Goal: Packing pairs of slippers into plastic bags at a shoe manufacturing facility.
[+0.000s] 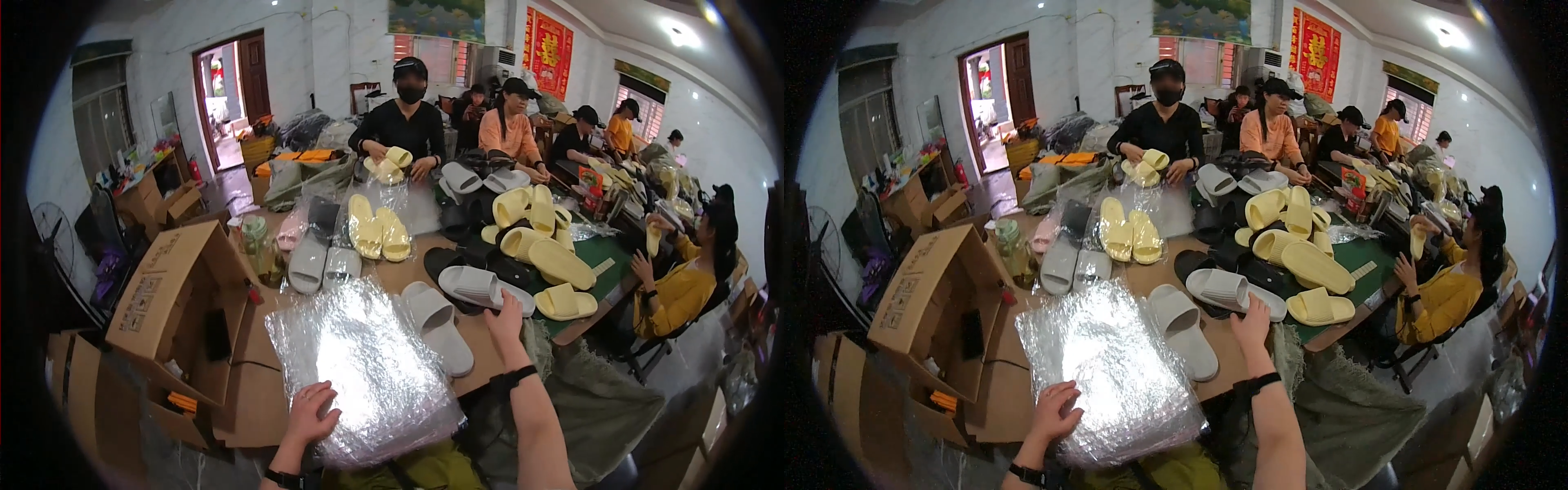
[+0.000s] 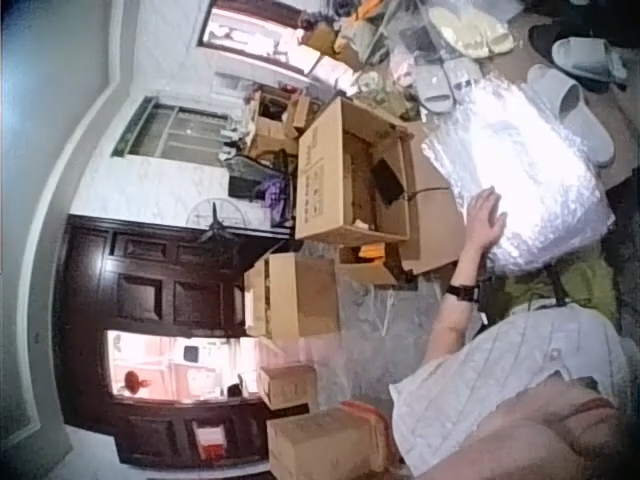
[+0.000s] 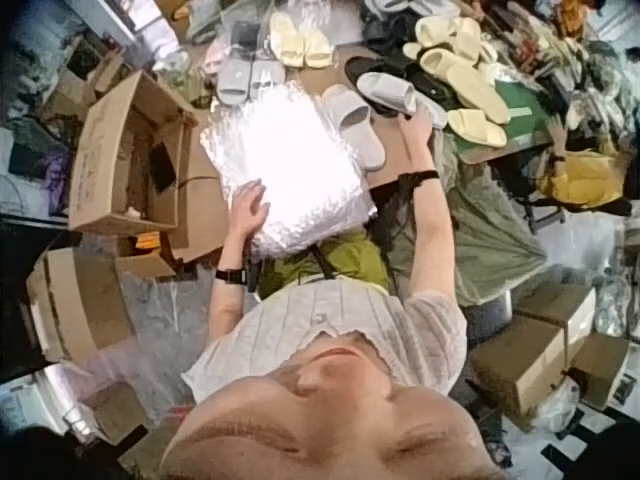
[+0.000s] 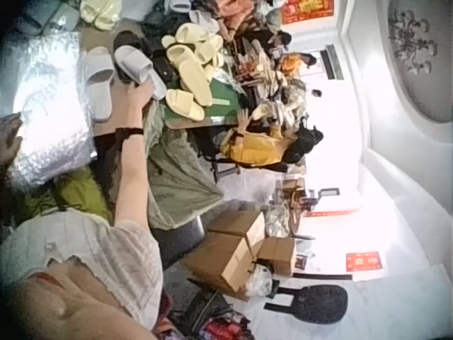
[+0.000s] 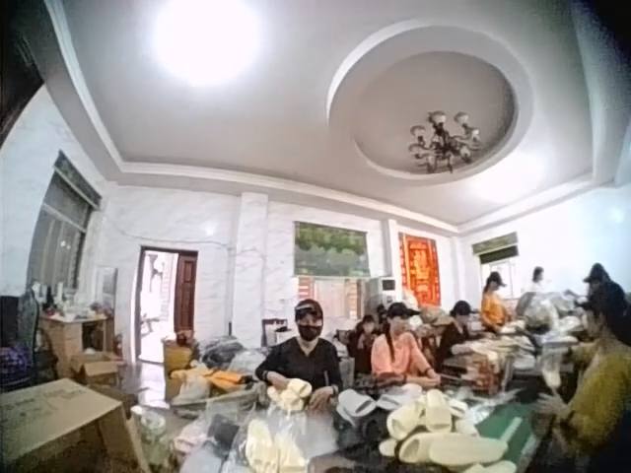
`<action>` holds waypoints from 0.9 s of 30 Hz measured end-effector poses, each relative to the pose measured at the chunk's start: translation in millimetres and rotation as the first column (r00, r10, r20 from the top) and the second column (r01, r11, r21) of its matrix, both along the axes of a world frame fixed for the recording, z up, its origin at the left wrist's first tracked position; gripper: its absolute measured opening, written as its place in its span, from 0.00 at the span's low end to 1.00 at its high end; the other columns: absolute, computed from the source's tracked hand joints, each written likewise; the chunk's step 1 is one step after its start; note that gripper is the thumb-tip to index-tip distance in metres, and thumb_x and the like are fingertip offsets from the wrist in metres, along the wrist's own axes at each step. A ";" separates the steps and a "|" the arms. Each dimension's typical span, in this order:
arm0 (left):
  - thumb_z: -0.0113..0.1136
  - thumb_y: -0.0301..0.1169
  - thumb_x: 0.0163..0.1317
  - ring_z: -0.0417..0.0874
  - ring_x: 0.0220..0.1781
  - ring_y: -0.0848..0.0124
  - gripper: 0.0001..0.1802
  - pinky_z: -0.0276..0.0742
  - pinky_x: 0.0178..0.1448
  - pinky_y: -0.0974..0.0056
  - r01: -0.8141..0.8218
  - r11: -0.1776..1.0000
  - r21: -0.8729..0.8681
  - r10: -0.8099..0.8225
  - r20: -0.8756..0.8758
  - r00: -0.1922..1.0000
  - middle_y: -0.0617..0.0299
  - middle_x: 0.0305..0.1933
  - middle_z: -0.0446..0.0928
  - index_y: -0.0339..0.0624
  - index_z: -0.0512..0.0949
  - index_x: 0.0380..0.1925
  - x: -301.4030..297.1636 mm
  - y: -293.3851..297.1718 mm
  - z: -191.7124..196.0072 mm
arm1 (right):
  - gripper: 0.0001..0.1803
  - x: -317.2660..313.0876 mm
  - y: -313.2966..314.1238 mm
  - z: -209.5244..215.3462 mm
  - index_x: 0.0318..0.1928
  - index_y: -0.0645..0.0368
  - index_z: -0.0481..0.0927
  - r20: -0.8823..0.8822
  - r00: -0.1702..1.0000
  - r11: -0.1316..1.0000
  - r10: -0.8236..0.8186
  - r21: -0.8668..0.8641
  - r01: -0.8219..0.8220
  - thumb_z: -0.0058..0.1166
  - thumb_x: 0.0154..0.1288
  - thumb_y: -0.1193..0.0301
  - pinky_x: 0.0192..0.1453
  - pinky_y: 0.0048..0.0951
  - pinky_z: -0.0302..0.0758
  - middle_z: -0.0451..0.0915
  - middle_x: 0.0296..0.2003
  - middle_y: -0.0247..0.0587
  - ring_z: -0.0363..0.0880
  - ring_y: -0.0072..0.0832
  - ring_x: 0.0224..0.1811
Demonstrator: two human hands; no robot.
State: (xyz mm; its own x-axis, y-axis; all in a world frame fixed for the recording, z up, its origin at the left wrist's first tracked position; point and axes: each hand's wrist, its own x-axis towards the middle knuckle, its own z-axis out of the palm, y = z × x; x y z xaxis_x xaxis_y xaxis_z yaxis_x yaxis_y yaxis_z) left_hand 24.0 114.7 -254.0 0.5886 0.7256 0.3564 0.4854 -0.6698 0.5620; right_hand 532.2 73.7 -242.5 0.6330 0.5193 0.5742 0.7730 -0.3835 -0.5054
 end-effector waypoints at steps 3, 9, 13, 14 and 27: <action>0.69 0.40 0.52 0.76 0.65 0.54 0.22 0.66 0.71 0.51 0.016 1.000 0.006 -0.016 0.022 1.000 0.57 0.62 0.79 0.46 0.83 0.48 1.6 5.9 1.8 | 0.24 15.5 9.3 0.3 0.53 0.59 0.79 0.145 0.979 0.979 0.144 -0.165 -0.119 0.67 0.54 0.68 0.64 0.46 0.70 0.80 0.50 0.43 0.73 0.49 0.58; 0.69 0.40 0.54 0.75 0.66 0.54 0.22 0.65 0.71 0.50 0.019 1.000 0.008 -0.019 0.016 1.000 0.56 0.62 0.79 0.47 0.82 0.49 -3.7 0.6 0.7 | 0.20 -39.2 45.4 6.6 0.46 0.59 0.79 -0.274 0.921 0.880 0.277 -0.313 -0.358 0.64 0.56 0.61 0.55 0.52 0.75 0.79 0.49 0.46 0.73 0.50 0.57; 0.69 0.40 0.54 0.74 0.66 0.55 0.23 0.66 0.71 0.51 0.038 0.998 0.052 -0.039 0.012 0.999 0.56 0.63 0.78 0.47 0.82 0.50 -1.1 1.2 0.7 | 0.20 -75.7 47.3 11.4 0.41 0.62 0.80 -0.035 0.958 0.889 0.284 -0.364 -0.277 0.65 0.57 0.58 0.55 0.49 0.75 0.73 0.50 0.54 0.72 0.53 0.54; 0.69 0.41 0.55 0.74 0.66 0.54 0.22 0.66 0.71 0.51 0.037 0.998 0.058 -0.038 0.016 0.999 0.57 0.63 0.78 0.47 0.82 0.50 -2.6 0.1 -2.6 | 0.19 -70.3 51.5 -0.1 0.40 0.62 0.80 -0.011 0.966 0.902 0.258 -0.355 -0.245 0.64 0.58 0.59 0.55 0.50 0.75 0.73 0.49 0.53 0.72 0.54 0.54; 0.66 0.42 0.59 0.73 0.68 0.54 0.23 0.67 0.71 0.50 0.043 0.999 -0.007 -0.043 0.003 0.999 0.57 0.67 0.76 0.46 0.83 0.52 -8.3 4.4 -2.7 | 0.11 -79.6 -5.7 85.6 0.34 0.67 0.72 0.043 0.975 0.973 0.218 0.064 -0.220 0.58 0.59 0.72 0.48 0.50 0.69 0.72 0.37 0.58 0.72 0.57 0.44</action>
